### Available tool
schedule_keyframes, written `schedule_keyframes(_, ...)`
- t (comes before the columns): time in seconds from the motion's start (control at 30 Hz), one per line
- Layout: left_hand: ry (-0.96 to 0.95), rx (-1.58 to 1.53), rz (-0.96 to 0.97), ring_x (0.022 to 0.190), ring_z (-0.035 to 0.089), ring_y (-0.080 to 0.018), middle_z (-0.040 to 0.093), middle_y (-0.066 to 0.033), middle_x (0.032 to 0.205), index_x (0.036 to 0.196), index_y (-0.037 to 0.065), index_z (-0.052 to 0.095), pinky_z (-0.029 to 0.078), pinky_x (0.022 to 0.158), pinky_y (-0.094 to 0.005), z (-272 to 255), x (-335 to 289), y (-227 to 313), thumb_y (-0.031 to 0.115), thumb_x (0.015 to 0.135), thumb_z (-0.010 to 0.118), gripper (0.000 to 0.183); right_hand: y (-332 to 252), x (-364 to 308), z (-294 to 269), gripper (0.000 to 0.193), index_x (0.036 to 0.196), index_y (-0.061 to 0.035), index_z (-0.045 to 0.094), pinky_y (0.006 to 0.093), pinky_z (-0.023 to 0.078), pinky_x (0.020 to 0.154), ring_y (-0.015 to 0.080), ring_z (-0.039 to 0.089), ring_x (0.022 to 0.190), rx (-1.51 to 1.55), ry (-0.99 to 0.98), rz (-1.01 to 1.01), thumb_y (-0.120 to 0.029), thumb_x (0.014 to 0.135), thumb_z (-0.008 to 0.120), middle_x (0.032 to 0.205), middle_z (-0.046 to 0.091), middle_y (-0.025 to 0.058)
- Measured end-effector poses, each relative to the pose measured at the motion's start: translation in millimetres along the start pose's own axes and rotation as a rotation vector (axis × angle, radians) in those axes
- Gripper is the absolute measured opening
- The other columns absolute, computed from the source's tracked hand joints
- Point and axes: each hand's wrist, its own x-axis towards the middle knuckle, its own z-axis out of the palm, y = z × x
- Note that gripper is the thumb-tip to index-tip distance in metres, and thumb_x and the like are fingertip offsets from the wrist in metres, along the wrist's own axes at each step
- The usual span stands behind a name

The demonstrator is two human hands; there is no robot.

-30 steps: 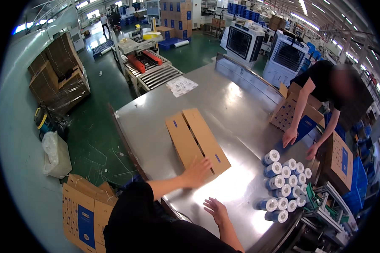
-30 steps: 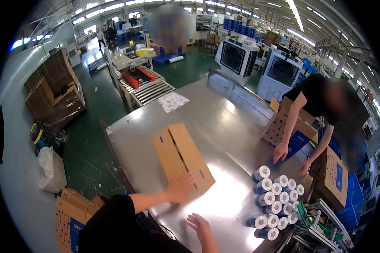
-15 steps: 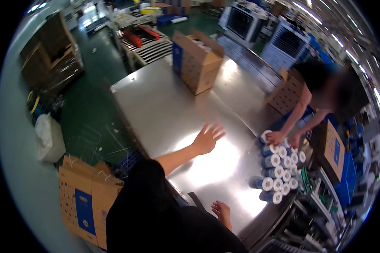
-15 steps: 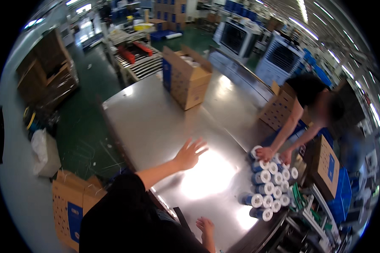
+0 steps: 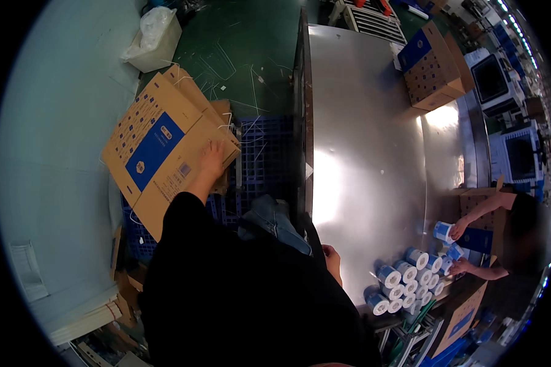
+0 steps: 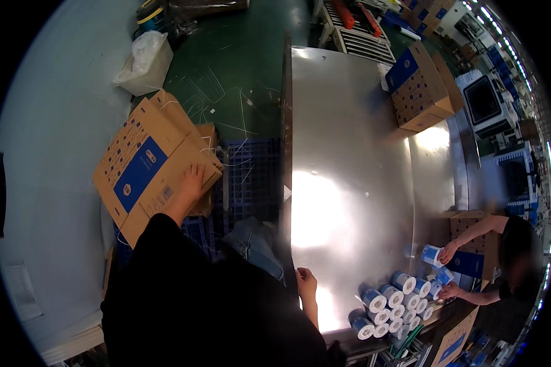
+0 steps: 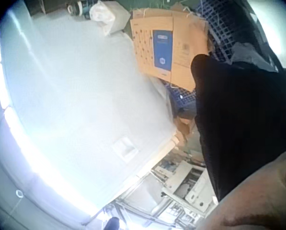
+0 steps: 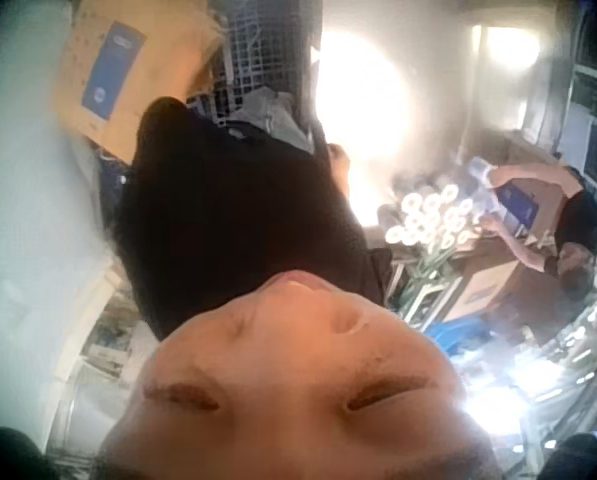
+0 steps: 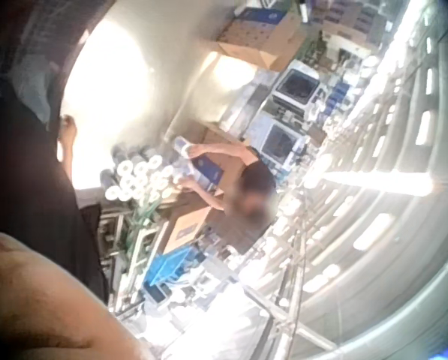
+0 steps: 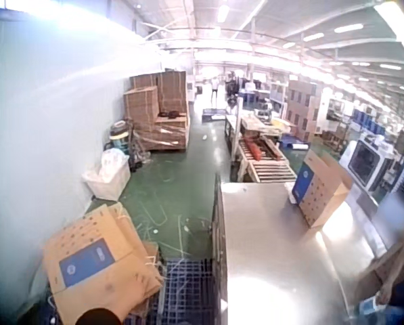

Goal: The person packs cylindrical rolls into cardboard boxes on a factory floor. They repeatedly pick up rolls from a metal table, place them into a box, and then move the filled box aside to retrieve a new one. The process is continuous and repetitive, with the person handling the rolls by hand.

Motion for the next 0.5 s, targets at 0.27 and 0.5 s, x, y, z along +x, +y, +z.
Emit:
schedule_keyframes(0.27,-0.04,-0.085,0.021,0.129,0.034,-0.0406,0.037,-0.0155,0.133,0.137,0.021,0.04,0.051,0.084,-0.0444,11.2,-12.3,12.3,0.011,0.079,0.063,0.063,-27.2,-12.3,-6.7,0.033,0.108,-0.0008,0.062,0.0353,0.052,0.076,0.0263,0.068,0.086,-0.208,-0.043,-0.1,-0.026,0.087,0.06,0.095,0.07,0.0147)
schedule_keyframes(0.5,0.303,-0.175,0.002,0.122,0.044,-0.0439,0.045,-0.0194,0.128,0.134,0.018,0.043,0.05,0.087,-0.0462,39.2,-37.0,-34.2,0.005,0.084,0.051,0.053,1.4,-35.7,9.4,0.026,0.103,-0.0026,0.065,0.0333,0.051,0.072,0.0249,0.068,0.08,-0.106,-0.024,-0.227,-0.023,0.086,0.064,0.089,0.069,0.0161)
